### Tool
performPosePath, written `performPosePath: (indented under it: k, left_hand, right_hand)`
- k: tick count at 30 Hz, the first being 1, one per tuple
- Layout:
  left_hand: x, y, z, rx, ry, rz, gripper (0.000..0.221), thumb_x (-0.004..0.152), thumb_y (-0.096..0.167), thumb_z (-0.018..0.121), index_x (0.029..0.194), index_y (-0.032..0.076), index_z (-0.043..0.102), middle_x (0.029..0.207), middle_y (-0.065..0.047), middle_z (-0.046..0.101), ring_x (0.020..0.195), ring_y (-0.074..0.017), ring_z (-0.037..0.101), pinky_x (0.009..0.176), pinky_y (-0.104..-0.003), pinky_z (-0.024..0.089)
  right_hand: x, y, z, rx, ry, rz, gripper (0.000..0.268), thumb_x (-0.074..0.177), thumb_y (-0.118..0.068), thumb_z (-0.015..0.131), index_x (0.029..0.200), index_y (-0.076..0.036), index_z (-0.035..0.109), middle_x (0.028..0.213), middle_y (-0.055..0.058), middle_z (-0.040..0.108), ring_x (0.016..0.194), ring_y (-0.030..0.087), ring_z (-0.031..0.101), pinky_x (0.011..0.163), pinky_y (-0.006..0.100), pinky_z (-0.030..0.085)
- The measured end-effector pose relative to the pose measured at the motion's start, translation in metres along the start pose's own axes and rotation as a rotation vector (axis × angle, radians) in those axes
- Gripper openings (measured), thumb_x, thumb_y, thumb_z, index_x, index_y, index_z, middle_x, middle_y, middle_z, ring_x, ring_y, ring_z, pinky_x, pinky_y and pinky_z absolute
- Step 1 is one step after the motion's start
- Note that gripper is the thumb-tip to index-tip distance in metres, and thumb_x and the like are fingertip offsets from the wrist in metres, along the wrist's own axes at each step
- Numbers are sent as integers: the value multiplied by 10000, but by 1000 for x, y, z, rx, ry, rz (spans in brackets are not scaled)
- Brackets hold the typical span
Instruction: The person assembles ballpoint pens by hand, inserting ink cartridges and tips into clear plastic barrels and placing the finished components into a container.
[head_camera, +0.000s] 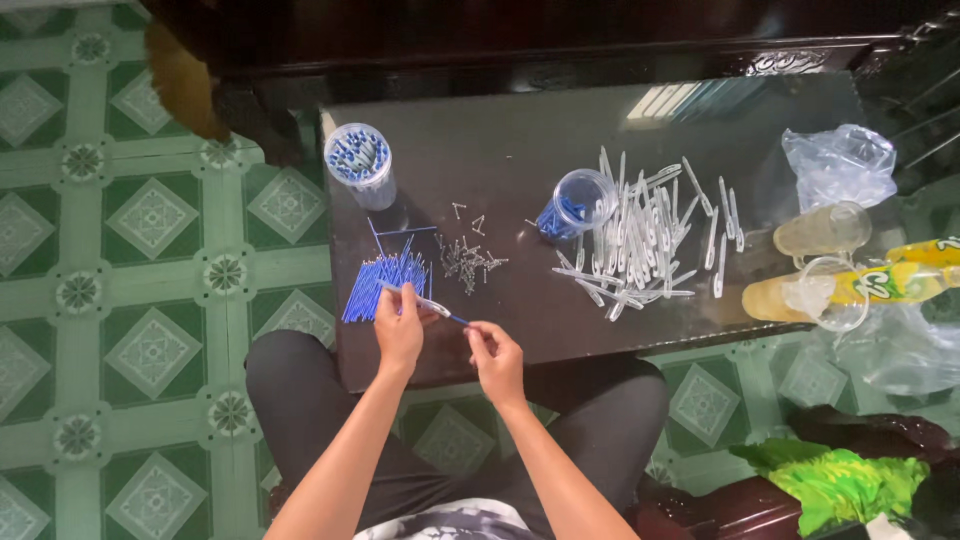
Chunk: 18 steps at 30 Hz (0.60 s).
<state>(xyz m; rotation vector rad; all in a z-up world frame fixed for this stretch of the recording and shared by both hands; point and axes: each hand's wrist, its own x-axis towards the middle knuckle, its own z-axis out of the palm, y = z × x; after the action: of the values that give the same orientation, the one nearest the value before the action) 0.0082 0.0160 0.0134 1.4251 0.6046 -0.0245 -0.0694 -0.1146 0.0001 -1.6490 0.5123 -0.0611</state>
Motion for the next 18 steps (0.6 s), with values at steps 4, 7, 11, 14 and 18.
performPosePath:
  k: [4, 7, 11, 14, 18]
  left_hand:
    - [-2, 2, -1, 43, -52, 11, 328, 1069, 265, 577, 934, -33, 553, 827, -191, 661, 661, -336, 759, 629, -416, 700]
    - [-2, 2, 0, 15, -100, -17, 310, 1074, 266, 566, 949, -17, 542, 857, -159, 640, 682, -338, 759, 642, -432, 700]
    - [-3, 0, 7, -10, -81, -72, 284, 1064, 269, 580, 978, -1, 570, 884, -142, 649, 694, -306, 754, 641, -408, 695]
    - [4, -20, 6, -5, -19, -87, 283, 1038, 267, 634, 978, -6, 593, 892, -163, 662, 669, -317, 747, 611, -418, 695]
    - [9, -19, 5, 35, -13, -57, 286, 1046, 261, 612, 957, -10, 596, 874, -180, 657, 683, -319, 751, 592, -408, 692]
  right_hand:
    - [1, -19, -4, 73, -81, 49, 304, 994, -167, 643, 1269, -39, 669, 1125, 191, 767, 678, 167, 697, 520, 265, 545]
    - [12, -4, -3, -22, -199, 157, 319, 1071, -340, 548, 1096, -79, 730, 684, 94, 727, 483, 139, 629, 444, 256, 506]
    - [19, 13, 5, 87, -226, 113, 191, 1040, -159, 568, 973, -16, 675, 695, 127, 709, 413, 125, 575, 396, 228, 465]
    - [15, 10, 8, 83, -189, 102, 104, 1002, -99, 623, 994, 3, 646, 759, 141, 730, 448, 131, 610, 409, 235, 497]
    - [12, 11, 3, 154, -210, 179, 132, 996, -92, 637, 1038, 31, 614, 843, 199, 753, 487, 179, 662, 431, 275, 572]
